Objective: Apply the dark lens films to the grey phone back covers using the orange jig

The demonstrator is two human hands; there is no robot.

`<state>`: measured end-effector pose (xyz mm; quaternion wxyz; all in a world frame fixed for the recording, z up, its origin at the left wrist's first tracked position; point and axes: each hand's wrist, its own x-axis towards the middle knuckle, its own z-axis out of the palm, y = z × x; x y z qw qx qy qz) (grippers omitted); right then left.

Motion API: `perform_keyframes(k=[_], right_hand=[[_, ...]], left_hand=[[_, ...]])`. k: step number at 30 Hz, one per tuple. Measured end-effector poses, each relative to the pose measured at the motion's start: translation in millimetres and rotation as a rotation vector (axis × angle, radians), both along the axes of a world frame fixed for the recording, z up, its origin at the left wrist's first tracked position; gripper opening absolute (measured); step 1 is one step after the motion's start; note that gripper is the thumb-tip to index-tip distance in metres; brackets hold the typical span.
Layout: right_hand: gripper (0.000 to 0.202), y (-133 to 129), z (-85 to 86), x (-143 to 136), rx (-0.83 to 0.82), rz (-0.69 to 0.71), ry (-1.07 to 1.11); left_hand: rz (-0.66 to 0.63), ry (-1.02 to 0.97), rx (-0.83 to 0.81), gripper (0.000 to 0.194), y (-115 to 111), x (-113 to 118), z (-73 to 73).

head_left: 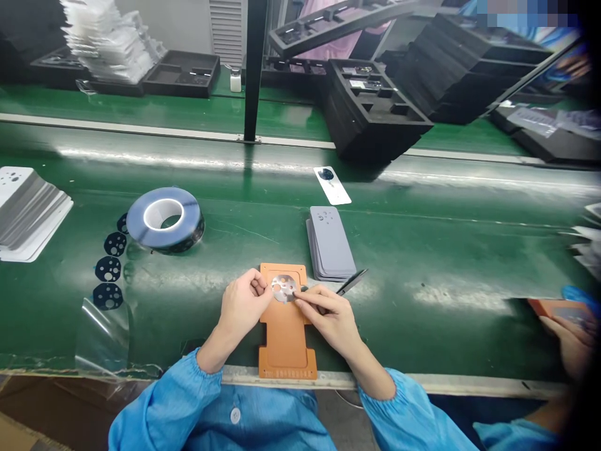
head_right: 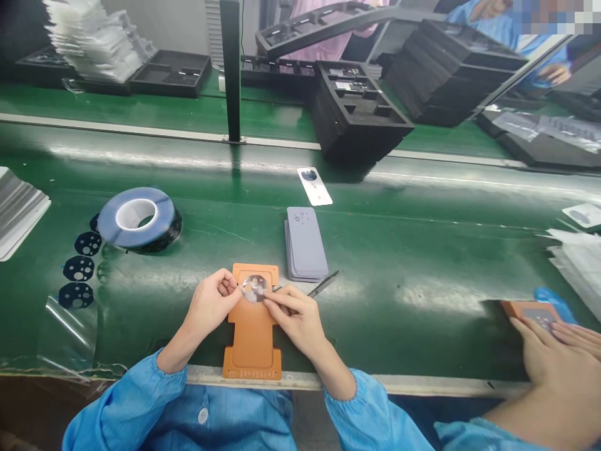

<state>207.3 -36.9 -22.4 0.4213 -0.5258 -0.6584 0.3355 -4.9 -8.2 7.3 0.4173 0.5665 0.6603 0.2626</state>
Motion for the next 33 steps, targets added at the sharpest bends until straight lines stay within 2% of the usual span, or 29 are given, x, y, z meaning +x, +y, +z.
perform_keyframes(k=[4,11,15,20,23,25,27,29,33], right_hand=[[0.015,-2.6,2.2,4.8,0.012,-0.085,-0.034],[0.026,-4.9,-2.5,2.9,0.125,0.044,-0.222],[0.027,-4.8,-4.2,2.8,0.128,0.049,-0.258],[0.026,-6.9,-4.8,5.9,0.124,-0.01,-0.262],[0.024,-9.7,2.6,9.2,0.125,-0.014,-0.27],[0.022,-8.0,14.2,13.9,0.156,-0.042,-0.28],[0.02,1.1,30.3,21.6,0.197,-0.092,-0.317],[0.019,20.7,47.4,32.3,0.223,-0.125,-0.382],[0.027,89.8,70.8,57.1,0.169,-0.101,-0.545]], left_hand=[[-0.007,-0.002,0.023,0.013,-0.4,-0.9,-0.9],[-0.019,0.007,0.016,0.012,-0.4,-1.7,-0.7],[-0.021,0.017,0.002,0.013,-0.9,-1.6,2.7],[-0.019,0.047,0.017,0.012,-1.9,-1.3,1.5],[-0.027,0.049,0.023,0.011,-3.0,-1.8,-0.4],[-0.03,0.05,0.025,0.009,-3.8,-2.1,-1.5],[-0.031,0.053,0.028,0.008,-4.4,-2.3,-2.4],[-0.033,0.055,0.032,0.008,-4.8,-2.5,-3.3],[-0.038,0.057,0.033,0.008,-5.0,-3.1,-3.8]])
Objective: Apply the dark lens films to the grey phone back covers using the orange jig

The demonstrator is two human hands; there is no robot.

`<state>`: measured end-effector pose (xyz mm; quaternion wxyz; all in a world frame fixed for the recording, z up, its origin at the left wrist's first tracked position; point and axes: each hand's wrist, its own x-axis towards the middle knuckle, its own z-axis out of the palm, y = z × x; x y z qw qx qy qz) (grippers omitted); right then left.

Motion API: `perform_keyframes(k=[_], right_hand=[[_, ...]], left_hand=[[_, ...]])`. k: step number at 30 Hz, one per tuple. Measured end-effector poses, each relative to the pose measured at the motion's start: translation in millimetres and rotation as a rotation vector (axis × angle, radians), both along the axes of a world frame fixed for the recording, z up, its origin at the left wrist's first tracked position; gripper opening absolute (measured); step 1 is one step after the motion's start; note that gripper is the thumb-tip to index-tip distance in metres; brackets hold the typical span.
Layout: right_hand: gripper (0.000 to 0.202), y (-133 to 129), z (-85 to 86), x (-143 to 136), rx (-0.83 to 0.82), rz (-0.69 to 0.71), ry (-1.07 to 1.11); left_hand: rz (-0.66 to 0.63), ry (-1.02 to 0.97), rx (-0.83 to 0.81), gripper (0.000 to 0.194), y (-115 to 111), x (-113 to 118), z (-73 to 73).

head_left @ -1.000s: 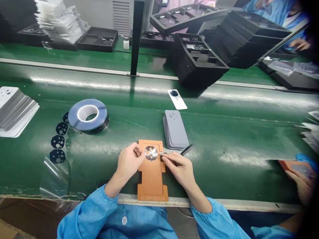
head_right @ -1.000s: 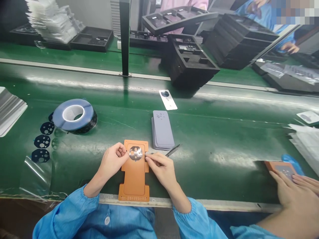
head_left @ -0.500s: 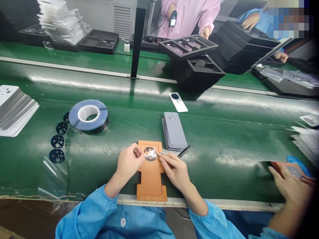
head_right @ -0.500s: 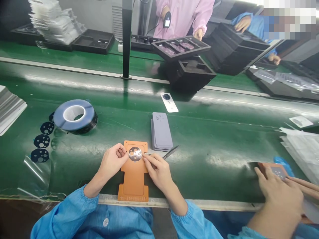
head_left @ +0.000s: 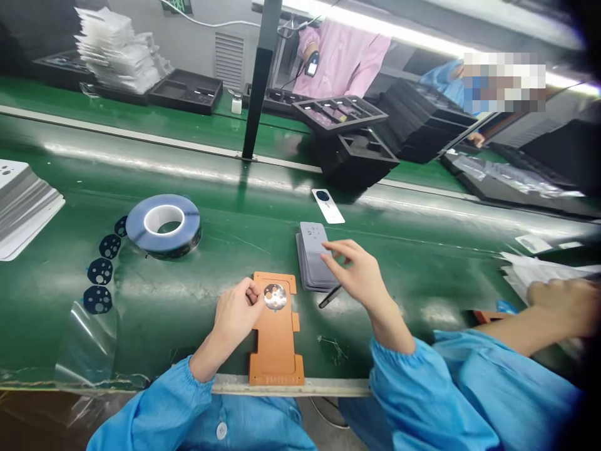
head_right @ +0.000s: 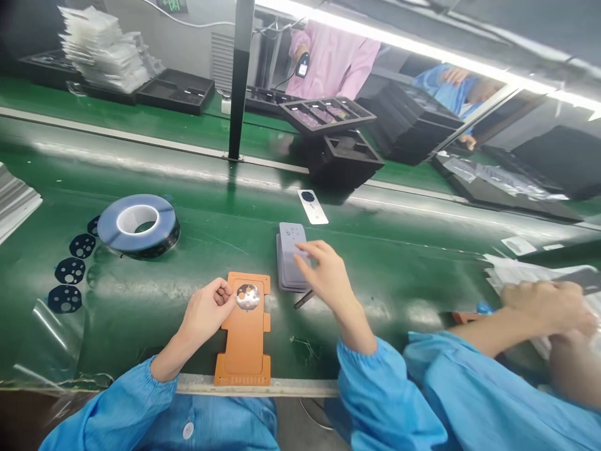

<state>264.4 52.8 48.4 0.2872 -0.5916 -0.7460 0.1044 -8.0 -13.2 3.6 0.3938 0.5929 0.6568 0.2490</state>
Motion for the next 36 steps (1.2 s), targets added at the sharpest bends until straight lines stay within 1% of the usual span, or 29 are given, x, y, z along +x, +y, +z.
perform_keyframes(k=[1,3,4,5,6,8,11,14,18,21,23,26,28,29,31,33,35,36], right_hand=[[0.035,20.1,2.8,5.6,-0.069,0.014,-0.06],[0.057,57.2,5.5,14.9,-0.256,0.074,-0.189],[0.067,72.7,5.9,18.5,-0.347,0.092,-0.237],[0.075,85.4,5.9,21.2,-0.402,0.103,-0.266],[0.081,95.2,5.8,23.3,-0.443,0.109,-0.287],[0.089,106.9,5.4,25.9,-0.475,0.113,-0.308],[0.089,111.0,4.9,27.5,-0.496,0.132,-0.324],[0.087,108.0,4.6,28.1,-0.464,0.143,-0.314],[0.087,99.2,5.7,26.4,-0.353,0.126,-0.28],[0.08,90.1,8.9,23.1,-0.268,0.106,-0.252],[0.074,83.5,14.0,21.5,-0.218,0.088,-0.235],[0.053,71.5,30.2,22.4,-0.176,0.053,-0.118],[0.041,60.7,47.8,24.2,-0.23,0.062,0.032],[0.039,54.0,58.0,24.5,-0.271,0.077,0.114],[0.04,37.6,78.5,21.3,-0.316,0.111,0.256],[0.044,17.7,94.4,10.8,-0.321,0.143,0.343],[0.048,-3.7,100.9,-6.9,-0.373,0.188,0.378],[0.048,-14.0,99.8,-17.4,-0.427,0.209,0.392]], left_hand=[[-0.002,-0.001,0.001,0.007,0.0,-0.2,0.2],[-0.007,-0.01,0.002,0.007,-0.1,-0.5,0.5],[-0.009,-0.015,0.003,0.007,-0.3,-0.6,0.3],[-0.01,-0.019,0.006,0.007,-0.8,-0.7,-0.2],[-0.009,-0.021,0.011,0.007,-1.3,-0.7,-1.1],[-0.002,-0.018,0.028,0.008,-2.9,-0.4,-4.1],[0.008,-0.01,0.066,0.008,-4.9,0.6,-9.2],[0.018,-0.006,0.094,0.009,-5.7,1.3,-11.2],[0.013,-0.003,0.091,0.009,-5.8,0.8,-9.4],[-0.005,-0.012,0.097,0.008,-6.5,-0.3,-9.2],[-0.012,-0.018,0.103,0.008,-7.2,-1.1,-10.1],[-0.012,-0.038,0.114,0.009,-8.3,-2.5,-11.2],[-0.013,-0.053,0.116,0.01,-8.7,-3.3,-11.2],[-0.015,-0.057,0.114,0.01,-8.7,-3.6,-10.9],[-0.019,-0.061,0.106,0.01,-8.0,-4.1,-9.8],[-0.018,-0.067,0.099,0.009,-6.4,-4.9,-8.0],[-0.016,-0.077,0.09,0.009,-4.6,-6.6,-6.2],[-0.017,-0.084,0.086,0.008,-4.2,-8.0,-5.6]])
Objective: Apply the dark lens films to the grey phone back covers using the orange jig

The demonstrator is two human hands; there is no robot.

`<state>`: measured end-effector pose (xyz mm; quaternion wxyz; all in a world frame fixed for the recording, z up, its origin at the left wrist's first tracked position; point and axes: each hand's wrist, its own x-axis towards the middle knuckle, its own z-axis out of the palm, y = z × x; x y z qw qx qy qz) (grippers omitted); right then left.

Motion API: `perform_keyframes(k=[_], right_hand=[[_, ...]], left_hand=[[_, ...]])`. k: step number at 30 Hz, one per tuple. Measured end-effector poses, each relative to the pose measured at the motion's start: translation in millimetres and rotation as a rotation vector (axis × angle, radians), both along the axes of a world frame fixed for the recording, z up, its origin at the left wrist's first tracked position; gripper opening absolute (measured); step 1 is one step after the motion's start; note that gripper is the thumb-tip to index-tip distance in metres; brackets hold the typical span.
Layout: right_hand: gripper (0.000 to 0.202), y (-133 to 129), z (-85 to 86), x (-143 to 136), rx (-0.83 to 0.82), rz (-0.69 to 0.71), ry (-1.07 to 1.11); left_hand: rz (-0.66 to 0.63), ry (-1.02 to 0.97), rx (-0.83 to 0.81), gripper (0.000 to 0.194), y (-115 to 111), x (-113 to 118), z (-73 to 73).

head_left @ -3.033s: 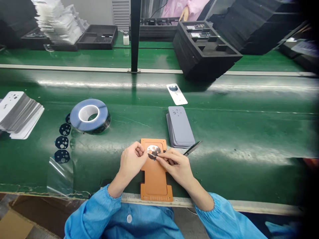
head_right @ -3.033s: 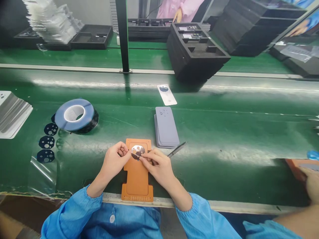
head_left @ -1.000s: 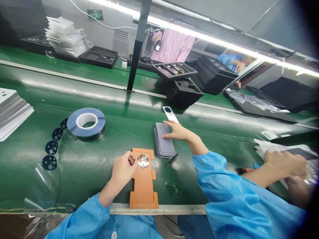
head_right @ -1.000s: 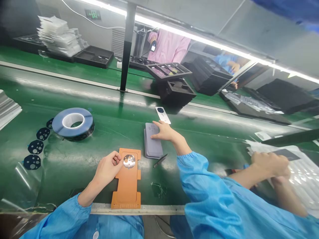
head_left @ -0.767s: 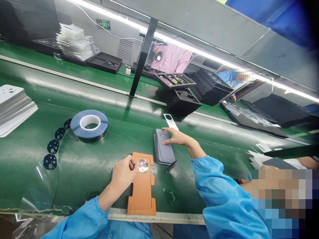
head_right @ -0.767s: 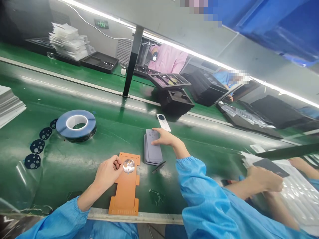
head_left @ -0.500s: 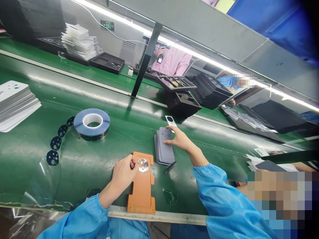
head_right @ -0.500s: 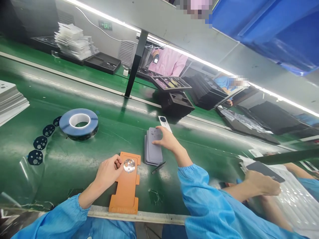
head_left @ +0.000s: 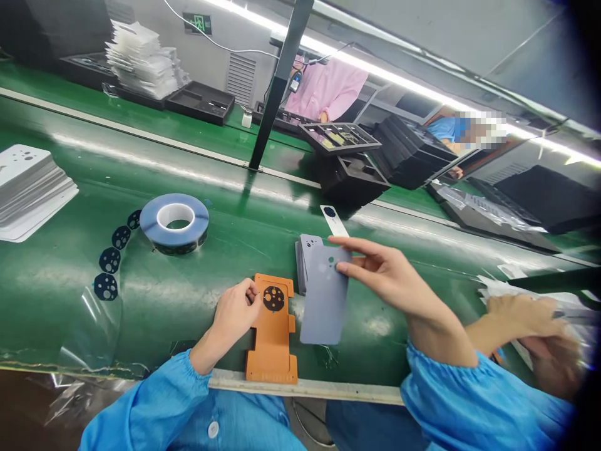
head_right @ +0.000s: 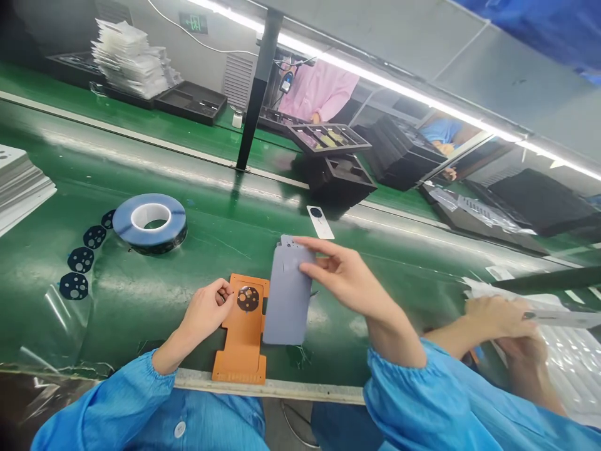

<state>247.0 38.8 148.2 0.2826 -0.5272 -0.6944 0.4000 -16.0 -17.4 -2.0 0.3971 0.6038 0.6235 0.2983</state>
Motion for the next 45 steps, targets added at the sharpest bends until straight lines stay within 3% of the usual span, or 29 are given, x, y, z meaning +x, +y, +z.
perform_keyframes(k=[2,6,10,13,16,18,23,37,41,45], right_hand=[[0.044,-18.4,-10.1,-21.0,-0.119,0.037,0.034],[0.034,-41.0,-46.5,-48.2,-0.237,0.027,0.115],[0.031,-49.2,-73.1,-50.8,-0.258,0.029,0.136],[0.028,-51.7,-79.4,-46.2,-0.148,0.028,0.058],[0.024,-53.4,-80.4,-43.3,0.013,0.049,-0.027],[0.024,-54.2,-80.9,-43.2,0.091,0.074,-0.065],[0.025,-55.9,-86.5,-46.8,0.253,0.155,-0.117],[0.045,-67.9,-137.1,-69.5,0.482,0.118,-0.714],[0.047,-83.9,-146.1,-76.7,0.489,0.2,-0.734],[0.065,-92.5,-151.4,-85.3,0.43,0.222,-0.766]], left_hand=[[-0.01,-0.013,-0.011,0.006,-1.7,-3.8,0.4],[-0.016,-0.058,0.042,0.012,-18.7,-13.9,-3.1],[-0.107,0.037,0.241,0.046,-42.1,-22.8,-9.0],[-0.261,0.112,0.255,0.066,-51.1,-27.6,-12.1],[-0.37,0.132,0.254,0.064,-53.0,-29.8,-13.2],[-0.384,0.163,0.25,0.066,-52.7,-28.6,-14.1],[-0.367,0.334,0.25,0.098,-51.7,-19.7,-19.3],[-0.379,0.359,0.237,0.087,-48.9,-18.4,-19.5],[-0.373,0.356,0.256,0.08,-50.4,-17.5,-18.1],[-0.378,0.35,0.259,0.07,-51.8,-17.5,-17.9]])
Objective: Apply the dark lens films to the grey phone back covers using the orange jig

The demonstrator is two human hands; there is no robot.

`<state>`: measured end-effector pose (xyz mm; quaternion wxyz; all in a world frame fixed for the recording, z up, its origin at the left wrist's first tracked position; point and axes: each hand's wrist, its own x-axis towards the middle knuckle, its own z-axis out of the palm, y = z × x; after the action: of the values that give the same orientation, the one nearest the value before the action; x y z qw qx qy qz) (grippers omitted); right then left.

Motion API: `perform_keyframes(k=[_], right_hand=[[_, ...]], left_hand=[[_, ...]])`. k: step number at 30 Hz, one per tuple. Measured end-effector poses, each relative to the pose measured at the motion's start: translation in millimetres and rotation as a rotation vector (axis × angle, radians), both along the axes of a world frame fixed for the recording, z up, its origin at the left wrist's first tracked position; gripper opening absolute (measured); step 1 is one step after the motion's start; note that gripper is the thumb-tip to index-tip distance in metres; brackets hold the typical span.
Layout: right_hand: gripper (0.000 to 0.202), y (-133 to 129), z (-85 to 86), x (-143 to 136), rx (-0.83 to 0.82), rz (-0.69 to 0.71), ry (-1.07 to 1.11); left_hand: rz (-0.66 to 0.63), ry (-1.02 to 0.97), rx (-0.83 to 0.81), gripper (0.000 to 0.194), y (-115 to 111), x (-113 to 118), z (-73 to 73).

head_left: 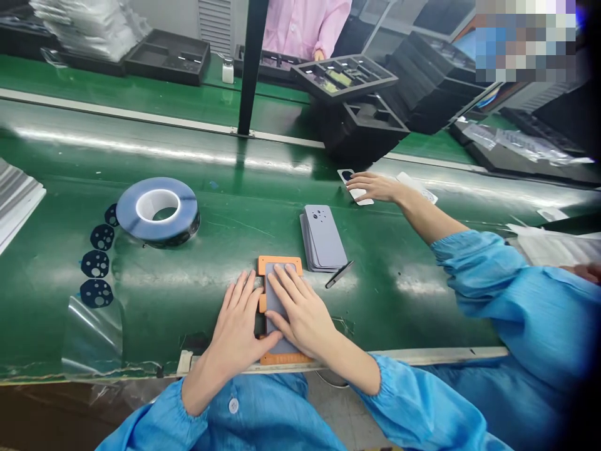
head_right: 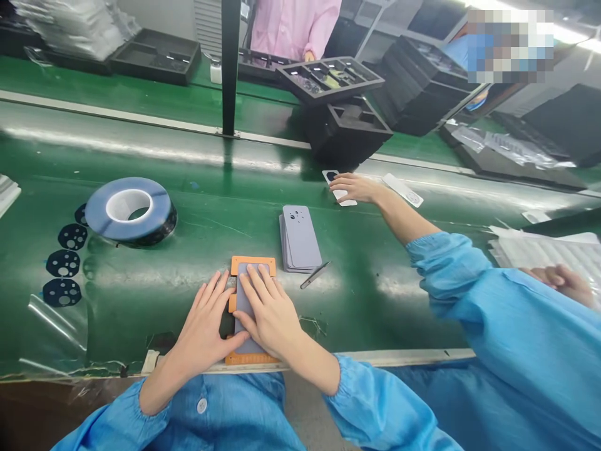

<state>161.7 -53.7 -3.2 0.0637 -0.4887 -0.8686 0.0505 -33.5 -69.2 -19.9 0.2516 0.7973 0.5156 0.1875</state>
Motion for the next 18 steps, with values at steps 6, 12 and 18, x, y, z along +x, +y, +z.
perform_keyframes(k=[6,12,18], right_hand=[[0.067,2.6,2.5,-4.7,-0.061,-0.081,0.037],[0.051,-13.2,3.9,14.4,-0.003,-0.129,0.263],[0.047,-36.6,5.0,21.1,-0.029,-0.255,0.322]], left_hand=[[-0.004,-0.004,-0.035,0.068,0.4,-0.8,0.0],[0.001,-0.043,-0.031,0.072,0.1,-1.5,-2.0],[0.065,-0.161,-0.055,0.081,-2.8,0.3,-1.7]])
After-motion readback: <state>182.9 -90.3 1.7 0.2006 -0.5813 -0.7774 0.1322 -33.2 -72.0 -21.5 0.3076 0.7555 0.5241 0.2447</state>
